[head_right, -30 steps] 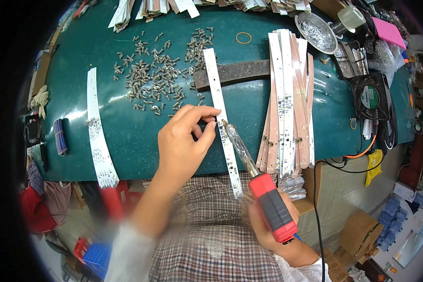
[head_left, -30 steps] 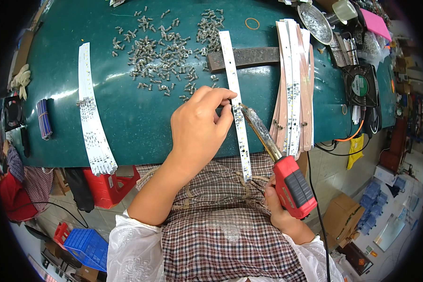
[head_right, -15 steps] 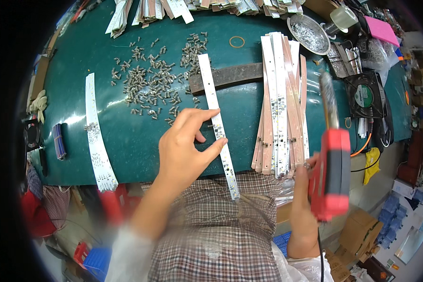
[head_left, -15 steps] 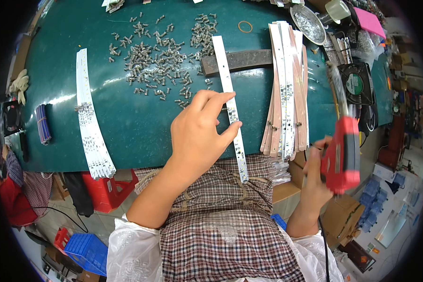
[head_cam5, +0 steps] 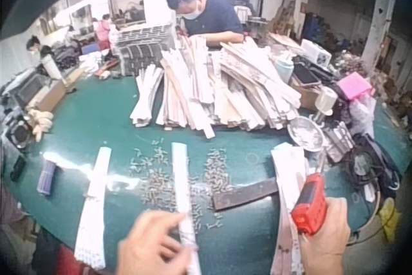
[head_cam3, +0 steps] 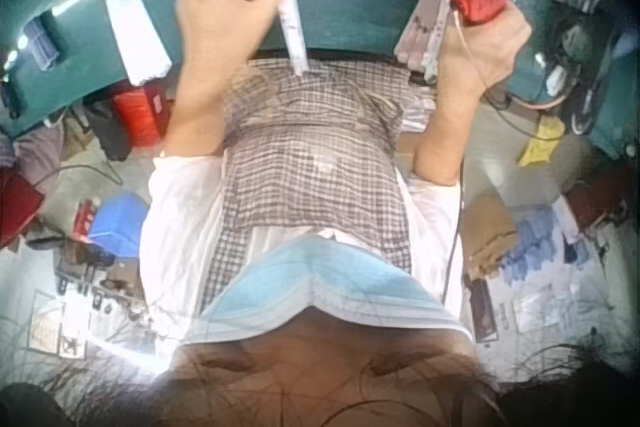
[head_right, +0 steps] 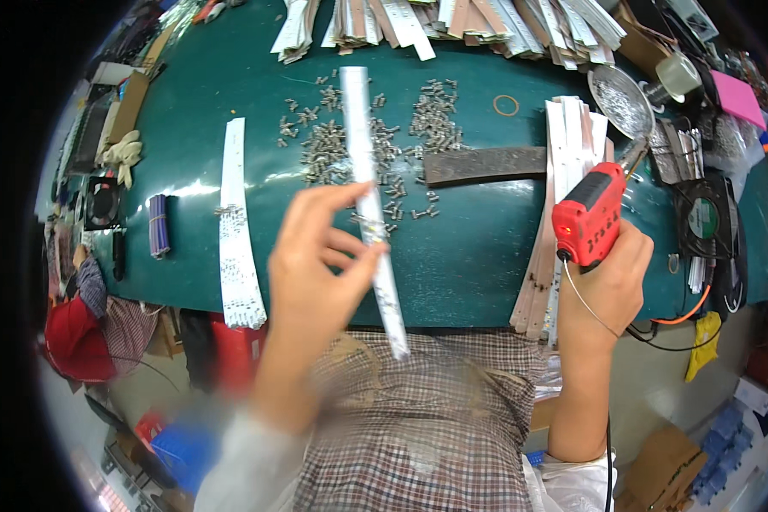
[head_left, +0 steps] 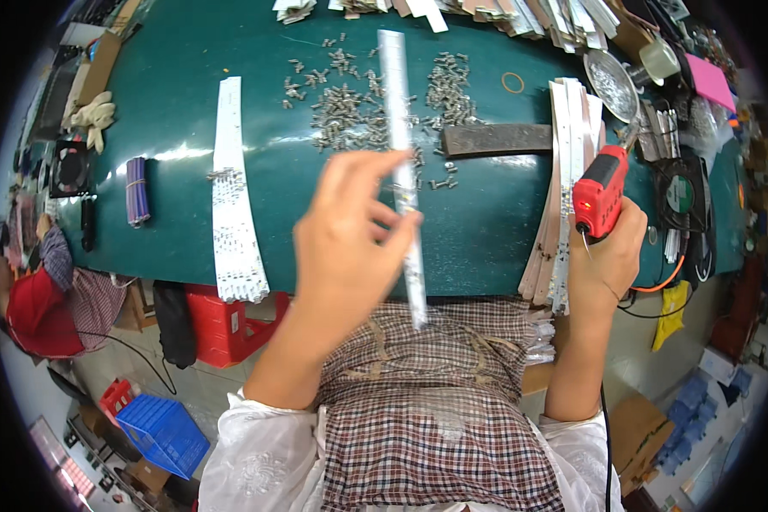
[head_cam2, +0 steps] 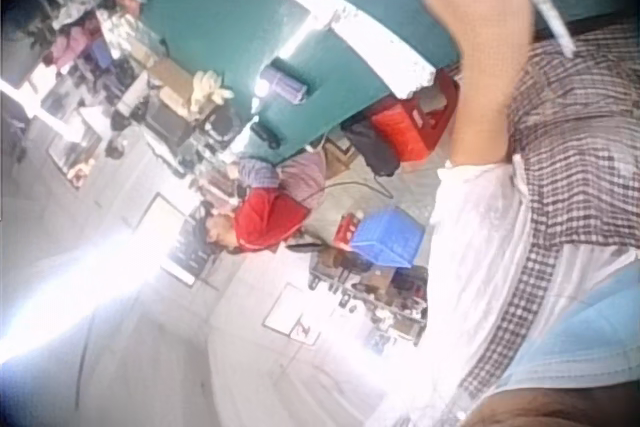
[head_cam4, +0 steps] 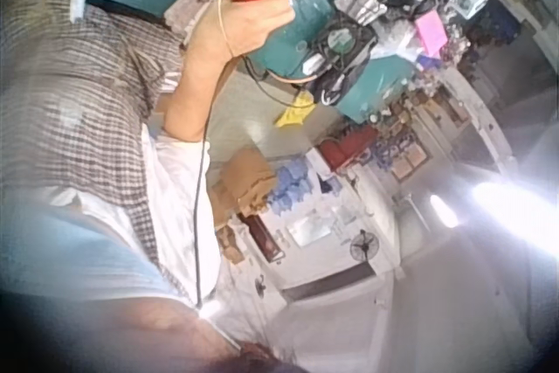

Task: The person assembles metal components and wiring onto LED light strips, then solders the connections with a soldering iron.

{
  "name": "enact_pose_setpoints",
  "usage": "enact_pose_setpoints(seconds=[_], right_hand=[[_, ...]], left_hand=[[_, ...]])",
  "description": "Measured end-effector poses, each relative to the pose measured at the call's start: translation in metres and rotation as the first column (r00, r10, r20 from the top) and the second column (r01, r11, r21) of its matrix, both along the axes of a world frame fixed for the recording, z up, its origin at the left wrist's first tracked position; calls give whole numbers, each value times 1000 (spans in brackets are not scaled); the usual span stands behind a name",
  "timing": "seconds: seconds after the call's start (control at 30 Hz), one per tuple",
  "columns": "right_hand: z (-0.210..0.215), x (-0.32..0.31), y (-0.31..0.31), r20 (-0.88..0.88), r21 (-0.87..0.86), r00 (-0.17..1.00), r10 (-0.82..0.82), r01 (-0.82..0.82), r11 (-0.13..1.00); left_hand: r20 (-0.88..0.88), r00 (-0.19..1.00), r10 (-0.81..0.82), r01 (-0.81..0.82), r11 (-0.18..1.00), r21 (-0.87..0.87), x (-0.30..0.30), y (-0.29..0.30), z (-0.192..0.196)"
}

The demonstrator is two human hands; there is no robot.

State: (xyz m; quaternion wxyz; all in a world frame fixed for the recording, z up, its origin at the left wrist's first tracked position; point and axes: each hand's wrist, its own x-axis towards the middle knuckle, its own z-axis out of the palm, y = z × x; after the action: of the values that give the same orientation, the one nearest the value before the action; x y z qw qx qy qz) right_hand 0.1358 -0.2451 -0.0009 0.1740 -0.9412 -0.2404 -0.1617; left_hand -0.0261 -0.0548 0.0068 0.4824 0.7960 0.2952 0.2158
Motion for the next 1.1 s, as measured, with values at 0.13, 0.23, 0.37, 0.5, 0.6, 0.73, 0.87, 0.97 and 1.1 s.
enact_pose_setpoints(seconds=[0.13, 0.23, 0.37, 0.5, 0.6, 0.73, 0.87, 0.97, 1.1], right_hand=[[0, 0, 8, -75, -6, 996, -49, 49, 999], [3, 1, 14, -97, 42, 995, -13, 17, 999], [2, 5, 10, -118, 64, 993, -12, 20, 998], [9, 5, 0, -175, 216, 984, -17, 55, 975], [18, -1, -8, -274, 393, 961, -26, 136, 909], [26, -7, -23, -319, 658, 941, 113, 134, 741], [41, -29, -21, -385, 640, 919, 77, 206, 740], [46, -40, -24, -420, 605, 902, 103, 194, 772], [50, -52, -26, -344, 651, 911, 226, 58, 757]], left_hand=[[-250, 951, 184, -139, 973, 185, -32, 56, 1], [-316, 909, 270, -180, 941, 287, -63, 90, 0], [-338, 894, 295, -165, 917, 363, -68, 111, -7], [-349, 852, 390, -192, 853, 485, -70, 113, -16], [-367, 811, 456, -198, 803, 562, -69, 109, -17], [-352, 802, 482, -132, 718, 684, -59, 100, -13], [-320, 905, 280, -24, 786, 618, -42, 99, -23], [-267, 957, 116, 95, 743, 663, -25, 97, -25], [-272, 959, 79, 128, 735, 665, -21, 103, -38]])
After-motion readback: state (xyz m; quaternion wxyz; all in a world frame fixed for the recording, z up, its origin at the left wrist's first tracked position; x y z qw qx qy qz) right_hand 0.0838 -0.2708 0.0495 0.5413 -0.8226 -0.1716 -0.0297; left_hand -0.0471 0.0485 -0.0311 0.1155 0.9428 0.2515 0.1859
